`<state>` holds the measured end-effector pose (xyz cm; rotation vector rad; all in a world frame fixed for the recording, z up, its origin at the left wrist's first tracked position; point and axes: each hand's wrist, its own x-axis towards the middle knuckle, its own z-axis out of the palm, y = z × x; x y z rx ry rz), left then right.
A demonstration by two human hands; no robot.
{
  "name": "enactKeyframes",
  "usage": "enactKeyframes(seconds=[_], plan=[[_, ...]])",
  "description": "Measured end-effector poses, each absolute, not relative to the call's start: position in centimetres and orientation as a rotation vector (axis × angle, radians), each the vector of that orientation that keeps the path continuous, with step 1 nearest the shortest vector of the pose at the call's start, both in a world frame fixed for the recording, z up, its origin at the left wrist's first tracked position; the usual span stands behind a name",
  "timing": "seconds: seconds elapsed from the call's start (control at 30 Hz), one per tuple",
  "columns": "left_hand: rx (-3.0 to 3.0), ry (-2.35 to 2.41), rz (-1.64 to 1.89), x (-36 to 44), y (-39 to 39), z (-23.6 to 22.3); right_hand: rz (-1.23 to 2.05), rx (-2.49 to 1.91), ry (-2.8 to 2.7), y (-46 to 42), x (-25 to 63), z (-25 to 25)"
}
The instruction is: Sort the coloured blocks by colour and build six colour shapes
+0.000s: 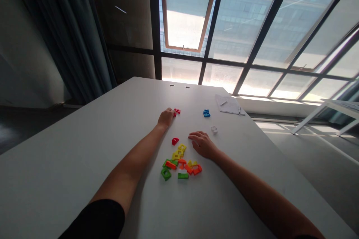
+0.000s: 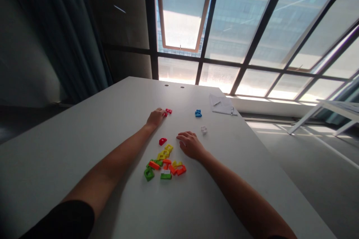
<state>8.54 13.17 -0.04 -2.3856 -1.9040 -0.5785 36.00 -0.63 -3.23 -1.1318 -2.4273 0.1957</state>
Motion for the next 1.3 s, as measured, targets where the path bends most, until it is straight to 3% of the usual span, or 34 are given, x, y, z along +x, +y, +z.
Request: enactKeyframes(seconds=[0.53, 0.77, 0.97, 1.1, 1.3], plan=[[-2.521, -1.643, -0.828, 8.3, 12.4, -1.3, 0.201, -1.129, -2.424, -0.5, 36.1, -3.5], [-2.93, -1.612, -1.045, 7.0, 8.1, -1.6, 0.167, -1.1, -2.426, -0.3, 36.3, -3.9], [-3.394, -1.277, -0.678, 4.3, 3.8, 0.1, 0.156, -1.101, -2.42, -0.2, 36.2, -3.9], [-3.282, -1.289, -0.622, 3.1, 3.8, 0.1, 0.155, -1.1, -2.42, -0.2, 36.3, -3.9], [-2.773, -1.698, -0.723, 1.2, 7.0, -1.2, 0.145, -1.104, -2.423, -0.1, 36.2, -3.9]])
